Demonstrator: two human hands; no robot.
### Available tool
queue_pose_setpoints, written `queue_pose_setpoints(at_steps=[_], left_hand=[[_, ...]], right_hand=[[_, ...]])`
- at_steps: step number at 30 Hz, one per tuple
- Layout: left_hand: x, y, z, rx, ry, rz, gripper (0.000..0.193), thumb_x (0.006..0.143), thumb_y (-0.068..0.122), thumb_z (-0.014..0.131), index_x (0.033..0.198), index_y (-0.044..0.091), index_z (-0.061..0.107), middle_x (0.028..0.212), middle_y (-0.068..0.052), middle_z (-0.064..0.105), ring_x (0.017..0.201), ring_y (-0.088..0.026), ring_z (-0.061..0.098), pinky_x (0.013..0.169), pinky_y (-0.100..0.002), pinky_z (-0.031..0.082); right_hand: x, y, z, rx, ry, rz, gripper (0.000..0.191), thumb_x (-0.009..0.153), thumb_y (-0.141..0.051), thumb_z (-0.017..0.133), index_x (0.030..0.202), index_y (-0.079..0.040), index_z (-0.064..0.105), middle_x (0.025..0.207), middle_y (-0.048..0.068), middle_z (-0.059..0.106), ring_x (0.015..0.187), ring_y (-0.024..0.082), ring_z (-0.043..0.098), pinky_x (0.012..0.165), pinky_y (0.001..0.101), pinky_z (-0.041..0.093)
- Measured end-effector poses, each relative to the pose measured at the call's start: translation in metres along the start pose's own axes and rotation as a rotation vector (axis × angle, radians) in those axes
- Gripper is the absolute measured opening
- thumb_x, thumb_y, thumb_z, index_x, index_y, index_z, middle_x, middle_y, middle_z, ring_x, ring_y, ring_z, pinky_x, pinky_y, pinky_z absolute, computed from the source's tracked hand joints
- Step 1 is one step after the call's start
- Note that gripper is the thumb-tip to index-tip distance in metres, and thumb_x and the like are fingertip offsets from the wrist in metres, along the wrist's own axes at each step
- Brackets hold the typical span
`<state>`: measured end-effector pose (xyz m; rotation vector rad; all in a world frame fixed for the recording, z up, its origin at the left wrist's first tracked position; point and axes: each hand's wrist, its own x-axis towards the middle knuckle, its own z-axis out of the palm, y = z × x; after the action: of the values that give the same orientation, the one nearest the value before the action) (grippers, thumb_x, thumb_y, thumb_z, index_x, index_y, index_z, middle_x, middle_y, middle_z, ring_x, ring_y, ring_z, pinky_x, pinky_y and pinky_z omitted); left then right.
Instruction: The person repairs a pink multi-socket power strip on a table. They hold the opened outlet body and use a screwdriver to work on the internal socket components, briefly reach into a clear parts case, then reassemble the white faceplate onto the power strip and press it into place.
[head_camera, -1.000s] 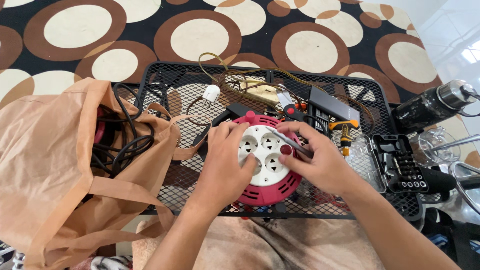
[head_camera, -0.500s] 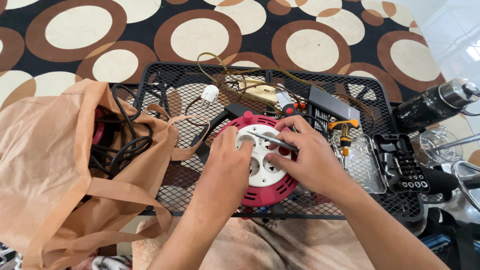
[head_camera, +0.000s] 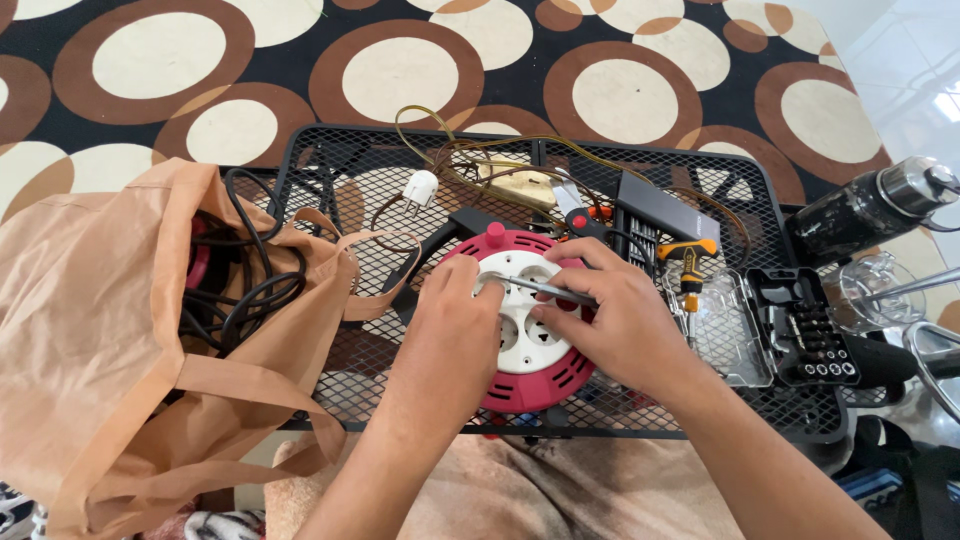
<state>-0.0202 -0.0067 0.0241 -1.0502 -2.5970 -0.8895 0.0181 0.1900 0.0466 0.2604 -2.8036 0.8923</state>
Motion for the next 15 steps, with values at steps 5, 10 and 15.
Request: queue_pose_setpoints(at_steps=[5, 10, 15], left_hand=[[-0.0013, 0.0, -0.0016, -0.087, 0.047, 0.016, 0.02, 0.081, 0.0, 0.065, 0.1, -0.006, 0.065, 0.113, -0.023, 0.054, 0.112, -0.042, 0.055, 0.094, -0.048, 0.045], [-0.0004, 0.0009, -0.0079, -0.148, -0.037, -0.057, 0.018, 0.084, 0.004, 0.067, 0.1, -0.006, 0.064, 0.111, -0.023, 0.053, 0.113, -0.043, 0.054, 0.093, -0.049, 0.044], [0.0007, 0.001, -0.0065, -0.111, -0.001, -0.023, 0.019, 0.083, 0.003, 0.066, 0.1, -0.006, 0.064, 0.111, -0.023, 0.053, 0.114, -0.043, 0.054, 0.095, -0.049, 0.045]], right_hand=[[-0.0018, 0.0017, 0.0011, 0.043, 0.012, 0.019, 0.027, 0.081, -0.024, 0.078, 0.1, -0.006, 0.075, 0.123, 0.007, 0.066, 0.097, 0.028, 0.07, 0.083, 0.0392, 0.054], [-0.0015, 0.0021, 0.0012, 0.031, 0.024, -0.035, 0.028, 0.081, -0.023, 0.079, 0.102, -0.005, 0.076, 0.123, 0.007, 0.069, 0.1, 0.029, 0.07, 0.085, 0.0392, 0.053], [0.001, 0.0013, 0.0011, 0.017, 0.011, -0.002, 0.028, 0.081, -0.023, 0.079, 0.101, -0.004, 0.075, 0.124, 0.006, 0.069, 0.098, 0.028, 0.07, 0.083, 0.0382, 0.054]])
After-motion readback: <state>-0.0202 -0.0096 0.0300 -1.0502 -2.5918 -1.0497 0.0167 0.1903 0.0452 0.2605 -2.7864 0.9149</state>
